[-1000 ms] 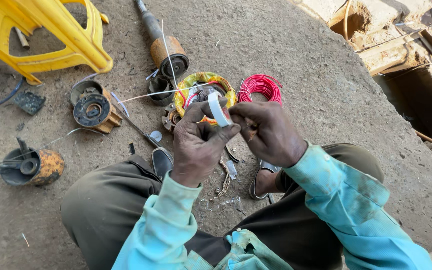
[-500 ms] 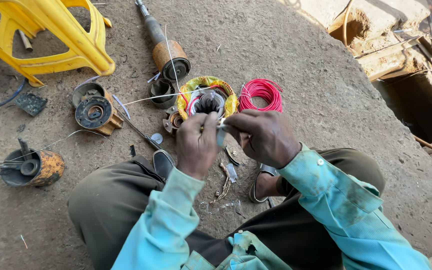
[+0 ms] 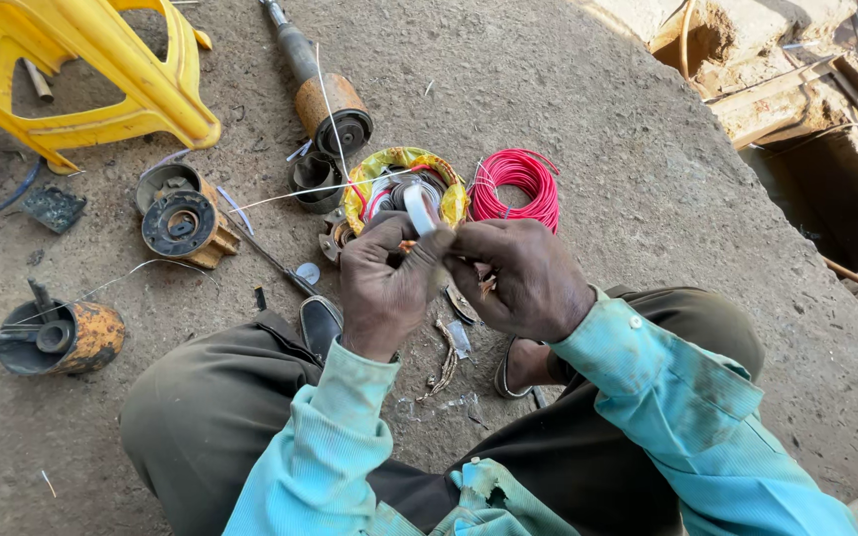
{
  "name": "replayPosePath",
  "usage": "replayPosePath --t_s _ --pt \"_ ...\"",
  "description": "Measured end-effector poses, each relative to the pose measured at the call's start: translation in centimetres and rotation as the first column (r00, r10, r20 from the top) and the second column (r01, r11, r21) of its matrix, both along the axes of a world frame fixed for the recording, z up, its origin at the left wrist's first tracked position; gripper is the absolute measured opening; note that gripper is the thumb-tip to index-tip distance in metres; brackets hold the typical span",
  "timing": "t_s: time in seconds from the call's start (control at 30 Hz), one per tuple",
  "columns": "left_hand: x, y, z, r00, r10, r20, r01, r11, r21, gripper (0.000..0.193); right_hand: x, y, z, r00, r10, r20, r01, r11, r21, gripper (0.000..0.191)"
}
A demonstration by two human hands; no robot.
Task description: The person sits on the ground repairing a submersible pump motor. They wrap wire connections with electrical tape, test the motor windings with an analog multimeter, and wind white tape around the joined wire leads before tucking them back into the motor housing.
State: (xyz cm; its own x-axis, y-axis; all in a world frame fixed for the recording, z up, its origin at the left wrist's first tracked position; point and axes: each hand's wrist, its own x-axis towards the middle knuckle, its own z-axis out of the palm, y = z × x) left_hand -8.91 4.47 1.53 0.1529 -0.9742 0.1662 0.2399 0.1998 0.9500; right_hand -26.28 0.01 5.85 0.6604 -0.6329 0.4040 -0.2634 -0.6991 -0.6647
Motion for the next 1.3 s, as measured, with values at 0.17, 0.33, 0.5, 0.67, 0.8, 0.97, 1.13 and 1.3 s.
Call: replayPosePath --t_s 0.17,0.33,0.5,0.67,0.8,0.97,1.13,1.3 --pt "-0.2 -2.0 -1.8 0.998 -0.011 -0.061 0.025 0.973 0.230 0.037 0.2 -0.3 -0.6 0.988 -0.133 -0.077 0.113 0.969 -0.219 0.011" --pt "2.3 -3.1 -3.0 0.882 -0.019 0.470 -0.073 0.982 0.177 0.038 -0.3 -0.4 -0.4 0.985 -0.162 -0.051 0.150 0.969 -0.197 0.014" --pt "2.9 -3.6 -3.1 0.800 0.244 0.548 -0.193 0.970 -0.150 0.030 -0.8 -0.8 0.0 0.972 -0.191 -0.138 0.181 0.980 -0.083 0.010" --pt "-0.6 0.4 -2.6 0.777 0.448 0.443 -0.317 0.886 -0.339 0.020 -1.2 -1.3 0.0 0.984 -0.156 -0.082 0.167 0.974 0.155 0.014" --pt "-1.0 2.4 -1.3 0.997 -0.066 0.031 0.065 0.998 0.018 0.016 -1.1 -0.9 -0.7 0.986 -0.147 -0.075 0.162 0.954 0.254 0.013" --pt "-0.2 0.3 0.2 0.966 -0.140 -0.216 0.160 0.984 0.080 0.033 -1.2 -0.5 -1.5 0.991 -0.111 0.078 0.107 0.993 0.059 0.014" --pt "-1.0 -1.6 -1.3 0.952 0.101 0.290 -0.039 0.976 -0.213 0.016 -1.2 -0.3 -2.0 0.992 -0.123 -0.004 0.123 0.992 -0.039 0.009" --pt "-0.6 -3.3 -3.7 1.000 -0.020 -0.017 0.024 0.957 0.290 0.033 -0.8 -0.6 -1.7 0.979 -0.198 -0.038 0.182 0.949 -0.256 0.012"
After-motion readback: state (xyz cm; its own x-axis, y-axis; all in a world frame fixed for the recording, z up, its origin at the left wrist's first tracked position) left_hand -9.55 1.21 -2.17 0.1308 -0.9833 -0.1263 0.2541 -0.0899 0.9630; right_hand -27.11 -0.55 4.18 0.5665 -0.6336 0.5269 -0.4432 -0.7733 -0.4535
